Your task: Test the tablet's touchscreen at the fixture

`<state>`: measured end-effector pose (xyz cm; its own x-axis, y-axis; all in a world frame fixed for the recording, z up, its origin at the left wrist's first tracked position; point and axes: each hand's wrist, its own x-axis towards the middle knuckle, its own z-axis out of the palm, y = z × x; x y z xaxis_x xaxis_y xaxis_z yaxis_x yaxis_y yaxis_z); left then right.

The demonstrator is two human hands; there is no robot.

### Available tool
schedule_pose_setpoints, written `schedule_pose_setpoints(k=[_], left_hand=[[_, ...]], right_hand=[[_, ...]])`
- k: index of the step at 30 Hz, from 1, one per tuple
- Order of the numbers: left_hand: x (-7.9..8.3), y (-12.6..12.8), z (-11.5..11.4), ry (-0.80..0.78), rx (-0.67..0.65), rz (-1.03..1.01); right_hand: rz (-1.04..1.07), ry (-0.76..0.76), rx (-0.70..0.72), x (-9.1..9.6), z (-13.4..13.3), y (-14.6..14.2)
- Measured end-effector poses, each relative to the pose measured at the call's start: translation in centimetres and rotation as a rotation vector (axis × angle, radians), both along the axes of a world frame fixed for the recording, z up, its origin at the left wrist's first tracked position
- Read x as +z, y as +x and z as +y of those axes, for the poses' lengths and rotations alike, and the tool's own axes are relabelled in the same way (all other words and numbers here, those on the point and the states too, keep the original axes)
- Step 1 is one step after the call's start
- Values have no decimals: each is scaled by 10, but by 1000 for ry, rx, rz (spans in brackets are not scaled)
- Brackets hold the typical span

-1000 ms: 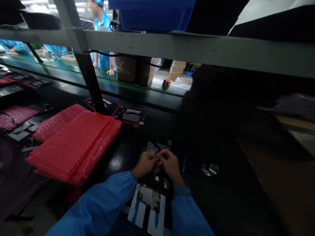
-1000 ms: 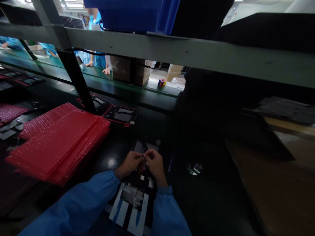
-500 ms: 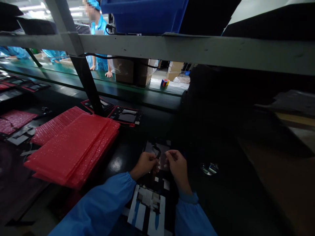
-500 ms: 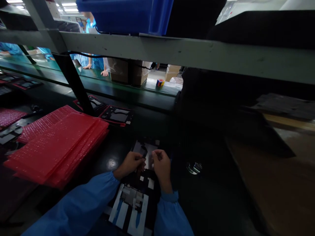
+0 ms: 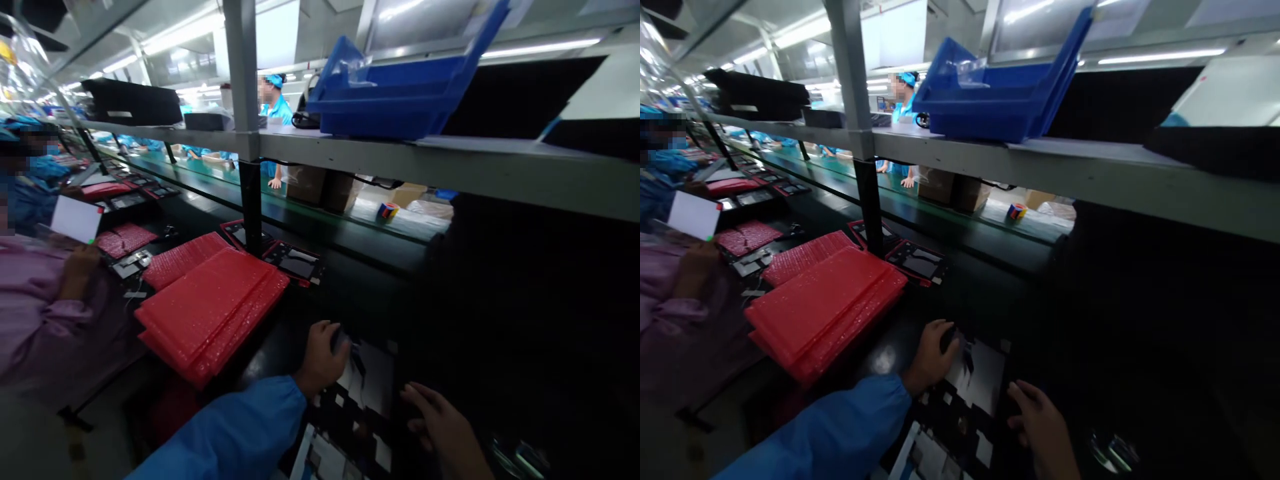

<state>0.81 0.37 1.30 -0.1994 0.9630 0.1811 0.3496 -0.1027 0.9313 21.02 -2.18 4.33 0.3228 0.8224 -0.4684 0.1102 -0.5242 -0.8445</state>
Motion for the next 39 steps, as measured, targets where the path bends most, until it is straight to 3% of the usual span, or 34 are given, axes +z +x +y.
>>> schedule_pose_setpoints(k=[2, 5, 9, 12, 15, 18, 20, 22, 24, 27, 32, 37, 39], left_hand=[[-8, -2, 5, -72, 62, -79], [-15, 0, 6, -77, 28, -161], [-13, 6, 7, -167, 13, -315], [-2, 6, 12, -241, -27, -405], [16, -3, 5, -195, -32, -393], [35, -10, -24, 23, -127, -309], [44, -9, -52, 180, -258, -236], [48, -7, -76, 241, -425, -130], [50, -6, -87, 193, -545, -28], [48, -5, -78, 4, -552, 37], [36, -14, -49, -254, -470, 23], [43, -23, -51, -686, -326, -411], [51, -23, -54, -769, -299, -565]], right_hand=[[12, 4, 33, -4, -1, 1], [-14, 71, 68, -15, -3, 1], [-152, 94, 121, -18, 1, -3], [-247, 146, 214, 3, 5, -6], [-449, 186, 224, 38, 11, -10], [-602, 227, 287, 68, 15, -21], [-620, 328, 338, 81, 15, -33], [-581, 510, 337, 87, 12, -47], [-585, 531, 264, 88, 9, -60], [-564, 530, 200, 84, 5, -70], [-420, 607, 289, 68, -30, -70], [-435, 764, 260, 12, -100, -61], [-468, 752, 275, -13, -131, -58]])
